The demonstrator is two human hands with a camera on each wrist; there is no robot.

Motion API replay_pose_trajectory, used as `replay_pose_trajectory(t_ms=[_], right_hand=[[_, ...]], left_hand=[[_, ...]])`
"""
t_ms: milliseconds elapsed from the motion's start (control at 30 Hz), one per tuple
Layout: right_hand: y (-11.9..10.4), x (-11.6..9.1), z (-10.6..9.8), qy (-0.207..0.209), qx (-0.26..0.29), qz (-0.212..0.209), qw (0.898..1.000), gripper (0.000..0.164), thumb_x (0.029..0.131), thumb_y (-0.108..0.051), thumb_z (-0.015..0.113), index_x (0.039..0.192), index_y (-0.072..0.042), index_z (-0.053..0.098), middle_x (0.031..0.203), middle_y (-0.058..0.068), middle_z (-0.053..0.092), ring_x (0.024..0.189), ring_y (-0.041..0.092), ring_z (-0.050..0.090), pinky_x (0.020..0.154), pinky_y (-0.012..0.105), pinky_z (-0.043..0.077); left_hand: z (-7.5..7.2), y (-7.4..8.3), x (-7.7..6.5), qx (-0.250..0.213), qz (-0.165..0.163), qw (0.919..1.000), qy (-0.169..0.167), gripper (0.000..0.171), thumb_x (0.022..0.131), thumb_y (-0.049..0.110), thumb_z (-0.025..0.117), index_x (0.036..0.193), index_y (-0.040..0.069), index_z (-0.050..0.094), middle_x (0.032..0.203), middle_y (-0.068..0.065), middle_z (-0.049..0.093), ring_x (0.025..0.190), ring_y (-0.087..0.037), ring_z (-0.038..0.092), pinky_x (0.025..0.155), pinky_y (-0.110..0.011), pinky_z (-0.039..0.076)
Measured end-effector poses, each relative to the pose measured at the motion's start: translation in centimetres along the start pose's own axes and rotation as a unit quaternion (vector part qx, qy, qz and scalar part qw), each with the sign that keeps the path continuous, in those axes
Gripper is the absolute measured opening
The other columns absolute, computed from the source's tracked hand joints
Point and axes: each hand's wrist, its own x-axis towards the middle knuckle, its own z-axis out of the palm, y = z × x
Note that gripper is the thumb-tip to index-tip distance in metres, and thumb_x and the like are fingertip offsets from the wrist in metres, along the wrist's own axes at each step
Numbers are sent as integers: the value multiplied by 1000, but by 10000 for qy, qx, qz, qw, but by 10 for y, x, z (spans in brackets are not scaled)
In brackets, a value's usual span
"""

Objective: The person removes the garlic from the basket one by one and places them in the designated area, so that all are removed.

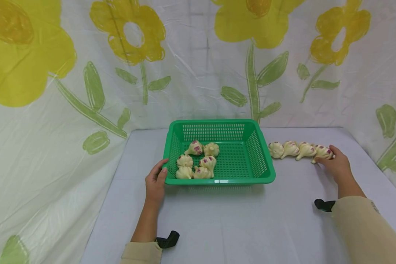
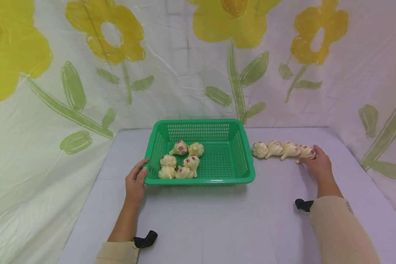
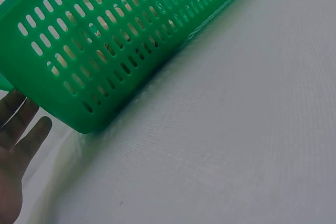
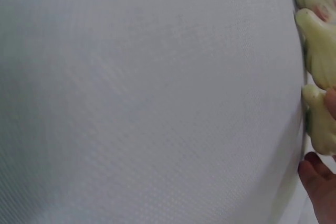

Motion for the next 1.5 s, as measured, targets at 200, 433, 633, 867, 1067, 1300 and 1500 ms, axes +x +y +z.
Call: replay_pose_trajectory(t_ms=[200, 433, 633, 867, 1067, 1300, 1500], right_hand=[[1, 0, 0, 22, -7, 33, 10000, 93, 96, -38, 59, 156, -1, -2, 159, 32, 0, 144, 55, 7, 113, 68, 18], [0, -1, 0, 19, 23, -24, 10000, 92, 97, -37, 59, 156, 0, -1, 159, 32, 3, 144, 55, 11, 113, 67, 19], [1, -2, 0, 15, 56, -25, 10000, 92, 97, -36, 59, 156, 0, -1, 159, 32, 3, 144, 55, 11, 113, 67, 19], [-2, -2, -5, -93, -157, 113, 9998, 98, 95, -40, 62, 156, -3, -6, 159, 32, 0, 143, 58, 8, 111, 70, 18], [-29, -7, -15, -255, -621, -140, 9976, 103, 92, -36, 66, 156, -7, -9, 158, 34, -4, 139, 62, 10, 103, 76, 24], [-85, -20, -8, -398, -813, -1179, 9889, 96, 93, -32, 65, 158, -13, -3, 156, 38, 11, 136, 63, 19, 100, 77, 27], [-140, -43, 21, -492, -667, -2105, 9741, 89, 94, -36, 66, 160, -17, 9, 161, 22, 20, 140, 54, 28, 107, 69, 31]], left_hand=[[0, 0, 0, 51, -30, 10000, 6, 36, 101, 5, 47, 134, -6, 56, 137, -18, 55, 123, -9, 52, 97, -13, 42], [-1, -17, 4, -28, -8, 10000, 3, 35, 102, 7, 46, 135, -1, 57, 138, -17, 55, 122, -12, 52, 96, -14, 42], [-2, -35, 6, -40, 71, 10000, 33, 34, 103, 11, 47, 135, 6, 58, 138, -9, 56, 126, -12, 51, 99, -15, 42], [-2, -31, 4, 37, 95, 9999, 29, 34, 103, 13, 48, 134, 6, 59, 138, -10, 57, 125, -11, 52, 97, -14, 42], [-3, -35, 5, 73, 144, 9998, 86, 33, 103, 13, 48, 134, 7, 60, 136, -10, 58, 120, -10, 53, 94, -14, 43], [-3, -36, 6, 15, 194, 9998, 109, 34, 103, 12, 48, 134, 5, 59, 136, -8, 57, 124, -10, 52, 96, -14, 43], [-3, -38, 6, 36, 215, 9997, 149, 33, 103, 12, 48, 133, 5, 60, 130, -11, 60, 110, -10, 54, 88, -15, 44]])
